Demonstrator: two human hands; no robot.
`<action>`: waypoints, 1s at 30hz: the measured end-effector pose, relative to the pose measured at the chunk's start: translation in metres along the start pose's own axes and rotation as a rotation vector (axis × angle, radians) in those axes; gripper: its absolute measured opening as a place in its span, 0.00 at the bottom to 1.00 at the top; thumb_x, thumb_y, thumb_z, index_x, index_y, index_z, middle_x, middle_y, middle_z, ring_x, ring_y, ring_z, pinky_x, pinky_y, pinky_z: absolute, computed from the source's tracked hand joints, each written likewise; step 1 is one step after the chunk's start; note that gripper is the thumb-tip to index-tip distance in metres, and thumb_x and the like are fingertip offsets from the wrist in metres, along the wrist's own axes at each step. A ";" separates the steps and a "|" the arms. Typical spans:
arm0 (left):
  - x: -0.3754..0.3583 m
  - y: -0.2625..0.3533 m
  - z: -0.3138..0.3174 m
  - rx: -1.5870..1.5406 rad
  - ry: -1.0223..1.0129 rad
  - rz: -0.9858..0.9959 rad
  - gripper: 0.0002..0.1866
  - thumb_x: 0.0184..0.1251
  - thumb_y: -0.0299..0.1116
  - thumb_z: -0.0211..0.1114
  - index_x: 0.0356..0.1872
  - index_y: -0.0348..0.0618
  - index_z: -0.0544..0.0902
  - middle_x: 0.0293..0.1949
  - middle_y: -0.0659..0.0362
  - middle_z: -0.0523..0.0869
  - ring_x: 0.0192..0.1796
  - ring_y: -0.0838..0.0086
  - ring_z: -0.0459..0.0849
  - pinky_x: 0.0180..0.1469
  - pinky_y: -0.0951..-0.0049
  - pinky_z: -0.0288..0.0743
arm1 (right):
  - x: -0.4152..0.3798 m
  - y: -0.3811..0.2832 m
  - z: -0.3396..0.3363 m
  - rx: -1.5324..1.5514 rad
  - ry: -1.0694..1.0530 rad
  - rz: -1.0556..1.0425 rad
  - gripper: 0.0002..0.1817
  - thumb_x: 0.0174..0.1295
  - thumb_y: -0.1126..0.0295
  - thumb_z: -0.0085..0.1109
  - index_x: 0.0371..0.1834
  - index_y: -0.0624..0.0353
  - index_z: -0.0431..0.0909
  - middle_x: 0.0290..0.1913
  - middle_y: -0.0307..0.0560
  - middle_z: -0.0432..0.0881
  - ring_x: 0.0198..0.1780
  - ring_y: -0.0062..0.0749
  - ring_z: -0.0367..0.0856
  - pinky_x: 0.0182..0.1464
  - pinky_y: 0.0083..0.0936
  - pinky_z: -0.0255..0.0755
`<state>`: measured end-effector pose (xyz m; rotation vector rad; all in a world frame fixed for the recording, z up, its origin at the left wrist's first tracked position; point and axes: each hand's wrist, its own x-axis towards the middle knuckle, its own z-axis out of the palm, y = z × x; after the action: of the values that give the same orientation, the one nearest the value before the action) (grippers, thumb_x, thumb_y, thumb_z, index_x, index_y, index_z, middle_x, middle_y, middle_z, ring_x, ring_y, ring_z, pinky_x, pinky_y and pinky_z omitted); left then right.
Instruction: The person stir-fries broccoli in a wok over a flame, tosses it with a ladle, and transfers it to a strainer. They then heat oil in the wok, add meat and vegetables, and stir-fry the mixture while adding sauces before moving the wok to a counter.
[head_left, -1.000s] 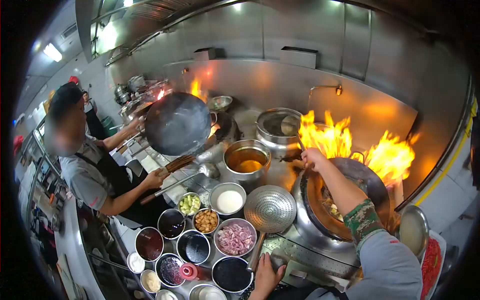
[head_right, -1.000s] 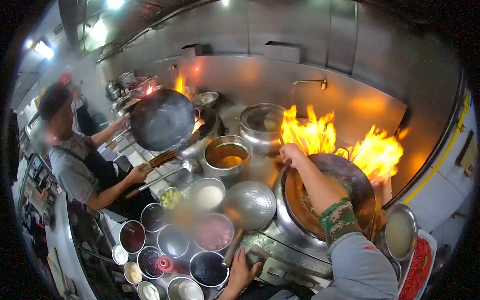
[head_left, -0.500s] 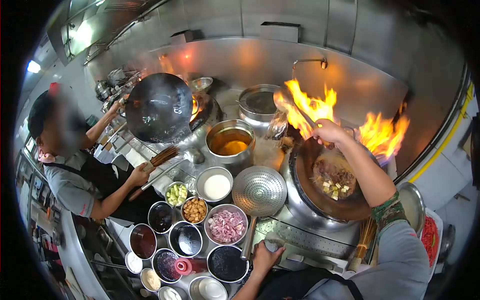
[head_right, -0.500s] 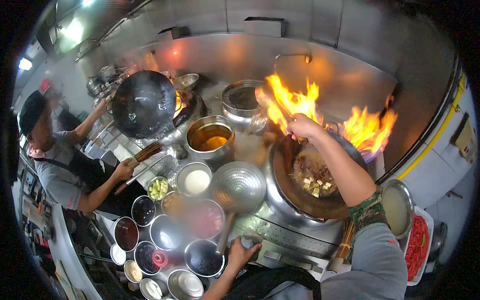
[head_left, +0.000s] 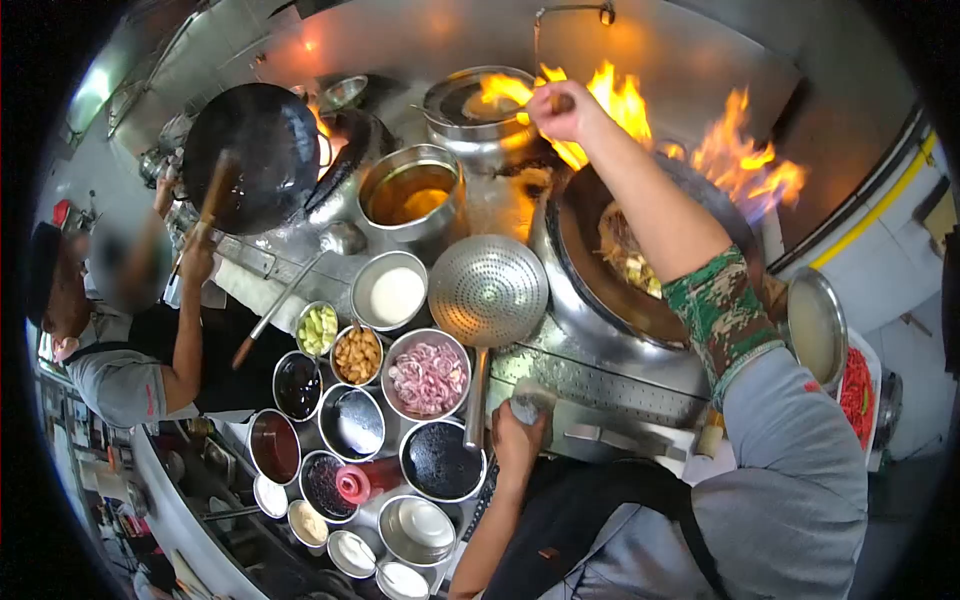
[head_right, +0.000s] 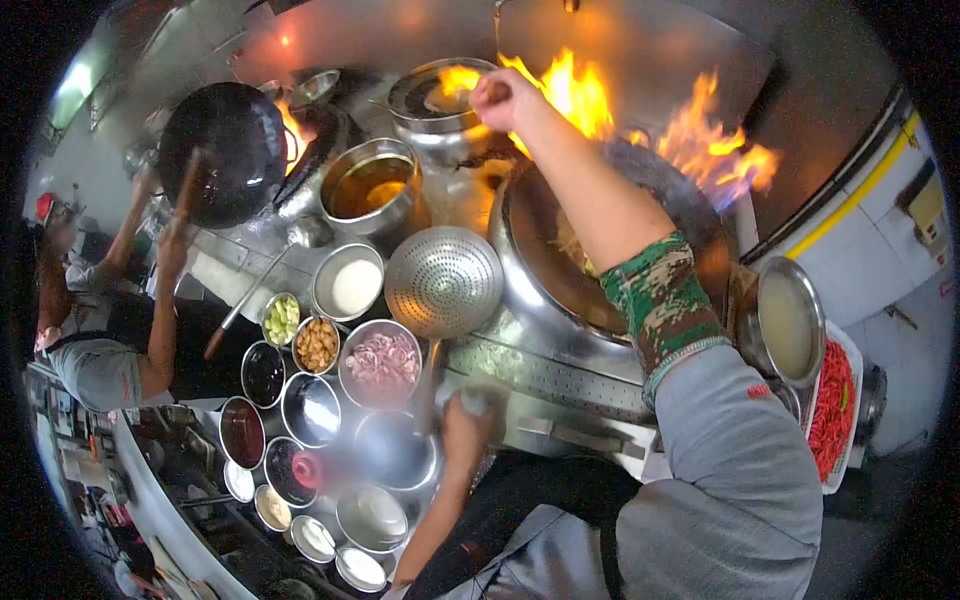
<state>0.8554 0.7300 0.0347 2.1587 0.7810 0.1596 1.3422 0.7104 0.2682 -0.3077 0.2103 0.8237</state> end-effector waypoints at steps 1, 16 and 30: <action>0.001 -0.003 0.002 -0.002 0.008 0.012 0.36 0.49 0.41 0.79 0.56 0.29 0.77 0.51 0.37 0.81 0.55 0.42 0.80 0.59 0.53 0.74 | -0.026 0.002 0.015 0.148 -0.027 0.027 0.06 0.55 0.77 0.52 0.24 0.57 0.67 0.20 0.41 0.71 0.21 0.28 0.72 0.21 0.23 0.65; 0.012 -0.046 0.020 0.066 -0.014 0.157 0.35 0.47 0.39 0.81 0.55 0.30 0.78 0.51 0.37 0.83 0.55 0.43 0.81 0.59 0.52 0.74 | -0.199 -0.231 -0.105 -0.643 0.513 -0.643 0.14 0.69 0.68 0.56 0.24 0.56 0.72 0.15 0.40 0.71 0.14 0.27 0.71 0.16 0.25 0.65; 0.003 0.006 -0.004 0.004 -0.050 0.181 0.26 0.47 0.37 0.81 0.44 0.30 0.82 0.40 0.41 0.88 0.43 0.52 0.87 0.49 0.59 0.79 | -0.605 -0.181 -0.140 -1.888 1.082 -0.293 0.30 0.50 0.73 0.60 0.62 0.63 0.75 0.28 0.53 0.82 0.20 0.33 0.78 0.21 0.32 0.69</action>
<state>0.8586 0.7317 0.0416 2.2269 0.5579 0.1964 1.0678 0.1308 0.3530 -2.5049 0.3155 0.2313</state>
